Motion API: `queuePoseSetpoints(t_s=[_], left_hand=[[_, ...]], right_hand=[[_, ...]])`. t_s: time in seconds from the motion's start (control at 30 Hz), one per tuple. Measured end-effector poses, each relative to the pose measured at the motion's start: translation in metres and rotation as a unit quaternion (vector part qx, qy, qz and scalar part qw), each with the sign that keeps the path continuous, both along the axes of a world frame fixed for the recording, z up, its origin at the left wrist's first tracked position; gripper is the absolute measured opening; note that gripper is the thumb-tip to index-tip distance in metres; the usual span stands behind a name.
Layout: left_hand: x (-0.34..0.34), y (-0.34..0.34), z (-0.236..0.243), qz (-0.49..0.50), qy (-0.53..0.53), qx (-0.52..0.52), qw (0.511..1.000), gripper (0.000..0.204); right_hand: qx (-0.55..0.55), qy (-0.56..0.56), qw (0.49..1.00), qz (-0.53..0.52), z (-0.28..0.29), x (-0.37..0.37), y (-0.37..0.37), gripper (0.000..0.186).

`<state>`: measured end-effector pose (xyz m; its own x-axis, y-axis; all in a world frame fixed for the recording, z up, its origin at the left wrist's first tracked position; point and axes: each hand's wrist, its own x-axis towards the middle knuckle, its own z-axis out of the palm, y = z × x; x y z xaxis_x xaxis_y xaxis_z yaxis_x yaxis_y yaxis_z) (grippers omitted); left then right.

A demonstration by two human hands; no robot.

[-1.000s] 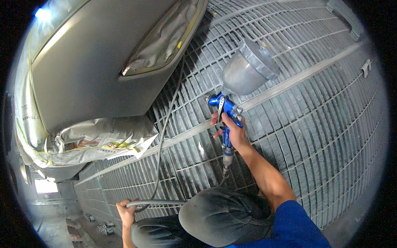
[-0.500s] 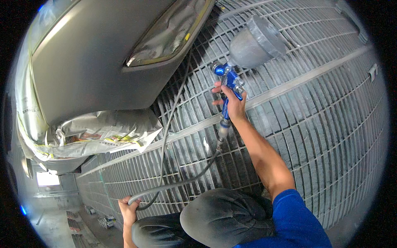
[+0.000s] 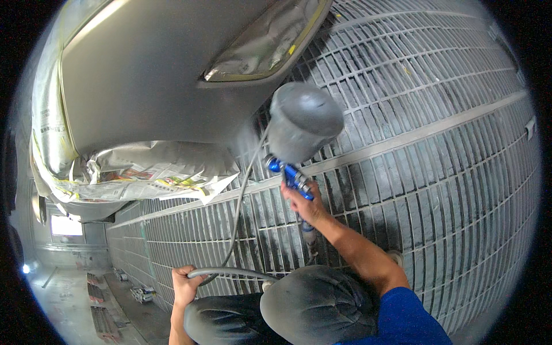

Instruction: The person wipes the front bumper of a car with a cloth, then uses a spray gun to apply paint to the bumper. The car is masked with newspaper and tape to protect surrounding areas.

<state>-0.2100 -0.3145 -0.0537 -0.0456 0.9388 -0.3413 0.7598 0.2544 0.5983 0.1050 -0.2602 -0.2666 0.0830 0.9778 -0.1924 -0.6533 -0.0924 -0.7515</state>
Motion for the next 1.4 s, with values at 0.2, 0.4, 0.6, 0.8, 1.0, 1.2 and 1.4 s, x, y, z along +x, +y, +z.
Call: queuePoseSetpoints(t_s=[0.2, 0.4, 0.6, 0.8, 1.0, 1.2, 1.4], left_hand=[[-0.008, -0.001, -0.003, -0.066, 0.036, -0.009, 0.997, 0.027], [0.009, 0.008, -0.004, -0.086, 0.045, 0.002, 0.995, 0.026], [0.016, 0.013, -0.004, -0.048, 0.006, 0.042, 0.998, 0.030], [0.009, 0.009, -0.003, -0.053, 0.004, 0.103, 0.993, 0.036], [0.010, 0.006, 0.001, -0.039, -0.052, 0.129, 0.990, 0.040], [0.014, 0.005, 0.013, -0.040, -0.031, 0.135, 0.990, 0.040], [-0.002, 0.011, -0.007, 0.028, -0.154, 0.156, 0.975, 0.038]], right_hand=[[0.090, -0.009, 0.994, 0.064, 0.020, -0.007, 0.001, 0.016], [-0.005, -0.172, 0.981, -0.088, 0.038, 0.064, 0.009, 0.047], [0.001, -0.300, 0.926, -0.231, 0.071, 0.107, 0.017, 0.019], [0.009, -0.224, 0.974, -0.002, 0.111, 0.048, 0.002, 0.030], [0.097, -0.164, 0.965, 0.181, 0.143, 0.007, 0.013, 0.022], [0.053, -0.293, 0.955, 0.016, 0.160, 0.051, 0.001, 0.020], [0.008, -0.356, 0.918, -0.176, 0.181, 0.083, -0.014, 0.063]])
